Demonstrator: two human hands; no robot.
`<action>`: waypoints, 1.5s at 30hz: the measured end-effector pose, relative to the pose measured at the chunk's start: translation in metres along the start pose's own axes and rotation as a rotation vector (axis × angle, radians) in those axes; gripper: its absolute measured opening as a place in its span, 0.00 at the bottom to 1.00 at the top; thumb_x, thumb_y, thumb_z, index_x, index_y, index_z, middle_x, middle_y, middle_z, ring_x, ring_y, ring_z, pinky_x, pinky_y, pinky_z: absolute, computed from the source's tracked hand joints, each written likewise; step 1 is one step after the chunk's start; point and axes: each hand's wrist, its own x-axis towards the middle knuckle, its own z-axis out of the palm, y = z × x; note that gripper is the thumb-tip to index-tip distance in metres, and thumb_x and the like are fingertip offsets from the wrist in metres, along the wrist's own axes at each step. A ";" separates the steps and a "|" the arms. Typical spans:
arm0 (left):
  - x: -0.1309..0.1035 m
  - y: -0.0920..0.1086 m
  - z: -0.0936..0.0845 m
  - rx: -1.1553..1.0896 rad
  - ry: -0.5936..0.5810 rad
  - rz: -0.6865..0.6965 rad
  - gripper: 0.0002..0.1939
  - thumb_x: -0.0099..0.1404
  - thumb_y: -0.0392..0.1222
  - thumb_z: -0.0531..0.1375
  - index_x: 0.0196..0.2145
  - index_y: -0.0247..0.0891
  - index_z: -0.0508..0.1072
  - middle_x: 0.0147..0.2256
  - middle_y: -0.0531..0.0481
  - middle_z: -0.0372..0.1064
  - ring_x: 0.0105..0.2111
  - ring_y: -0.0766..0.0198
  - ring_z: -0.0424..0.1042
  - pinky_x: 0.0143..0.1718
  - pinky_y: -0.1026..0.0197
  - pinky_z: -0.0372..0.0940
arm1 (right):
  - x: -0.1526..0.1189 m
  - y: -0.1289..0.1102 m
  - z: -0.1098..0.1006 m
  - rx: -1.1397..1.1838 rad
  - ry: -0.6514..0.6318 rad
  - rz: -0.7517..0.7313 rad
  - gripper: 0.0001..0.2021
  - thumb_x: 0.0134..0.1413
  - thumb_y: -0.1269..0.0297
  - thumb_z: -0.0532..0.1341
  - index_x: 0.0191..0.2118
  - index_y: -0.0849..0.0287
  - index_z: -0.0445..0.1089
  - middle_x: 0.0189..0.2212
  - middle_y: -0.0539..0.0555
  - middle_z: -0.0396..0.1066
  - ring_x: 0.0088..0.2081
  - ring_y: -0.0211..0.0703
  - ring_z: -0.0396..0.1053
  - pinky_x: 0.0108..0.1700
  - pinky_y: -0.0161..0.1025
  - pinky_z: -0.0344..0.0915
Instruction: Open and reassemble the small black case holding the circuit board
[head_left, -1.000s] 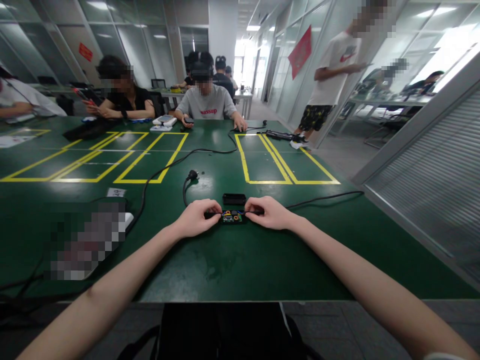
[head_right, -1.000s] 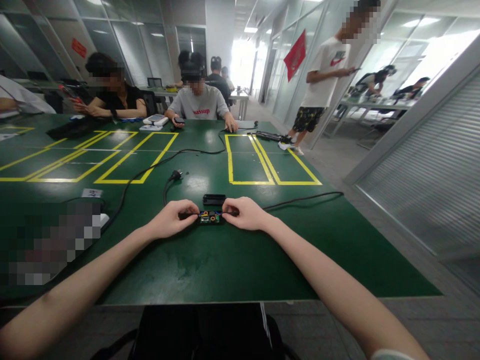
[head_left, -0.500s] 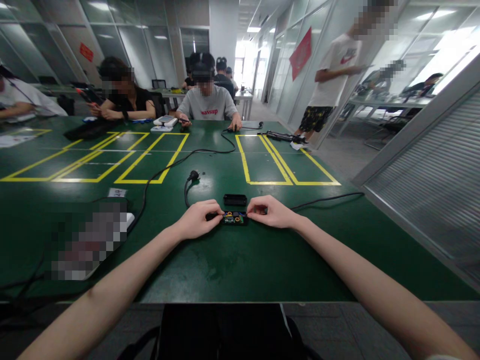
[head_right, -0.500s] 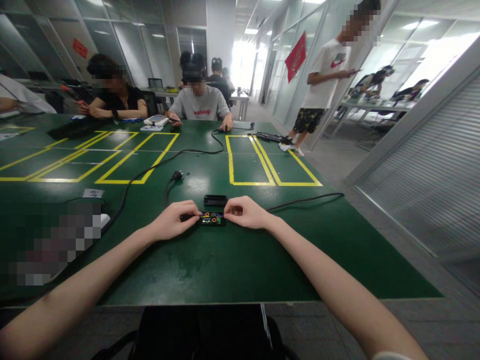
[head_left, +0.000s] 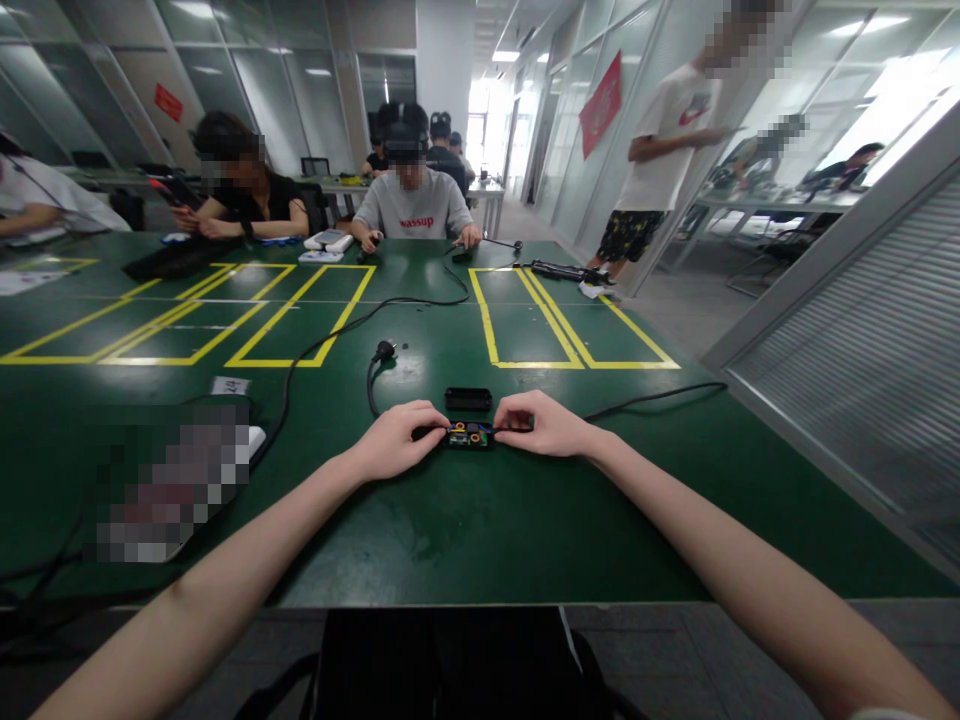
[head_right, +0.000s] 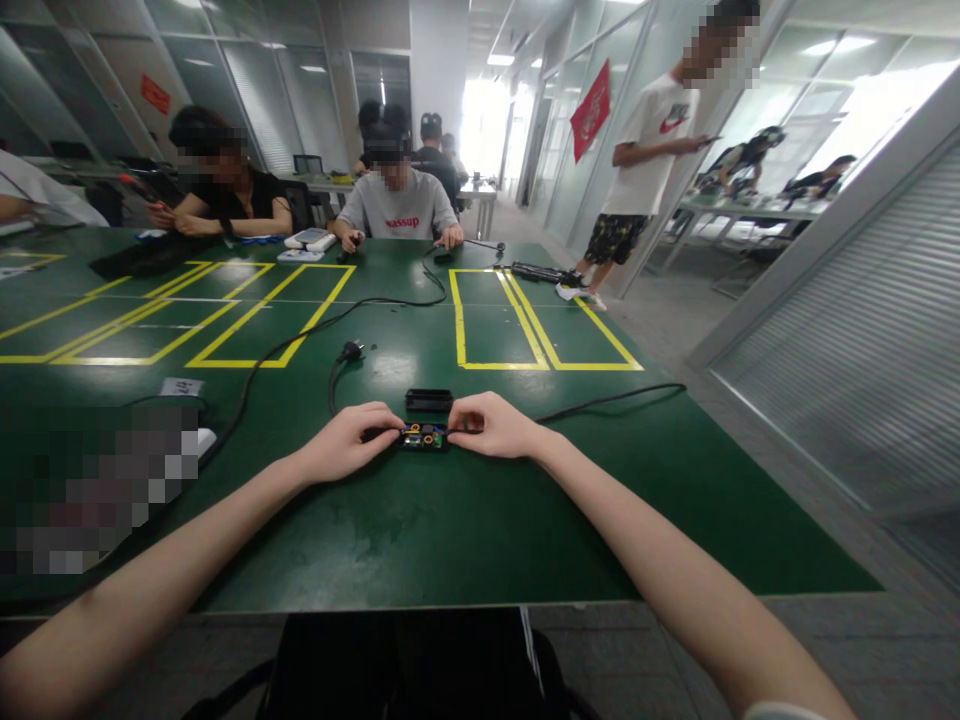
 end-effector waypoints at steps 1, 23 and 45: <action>0.000 0.000 0.000 -0.013 0.008 0.000 0.10 0.70 0.37 0.58 0.39 0.38 0.80 0.37 0.47 0.77 0.36 0.61 0.76 0.37 0.62 0.68 | 0.000 0.000 0.000 -0.007 0.005 -0.006 0.10 0.57 0.58 0.64 0.31 0.59 0.72 0.23 0.48 0.65 0.25 0.36 0.60 0.29 0.35 0.58; 0.000 -0.002 -0.007 -0.138 0.012 -0.030 0.08 0.64 0.35 0.61 0.37 0.36 0.81 0.33 0.48 0.79 0.31 0.64 0.74 0.36 0.63 0.68 | 0.003 -0.006 0.006 0.001 0.067 0.039 0.13 0.62 0.57 0.60 0.29 0.59 0.71 0.24 0.50 0.70 0.26 0.37 0.62 0.30 0.35 0.58; 0.001 0.000 -0.005 0.050 -0.052 0.061 0.08 0.68 0.37 0.57 0.32 0.38 0.75 0.35 0.47 0.74 0.36 0.60 0.73 0.38 0.61 0.65 | 0.008 -0.005 0.003 0.141 -0.032 0.264 0.14 0.54 0.53 0.67 0.28 0.58 0.68 0.20 0.45 0.64 0.23 0.36 0.60 0.27 0.35 0.55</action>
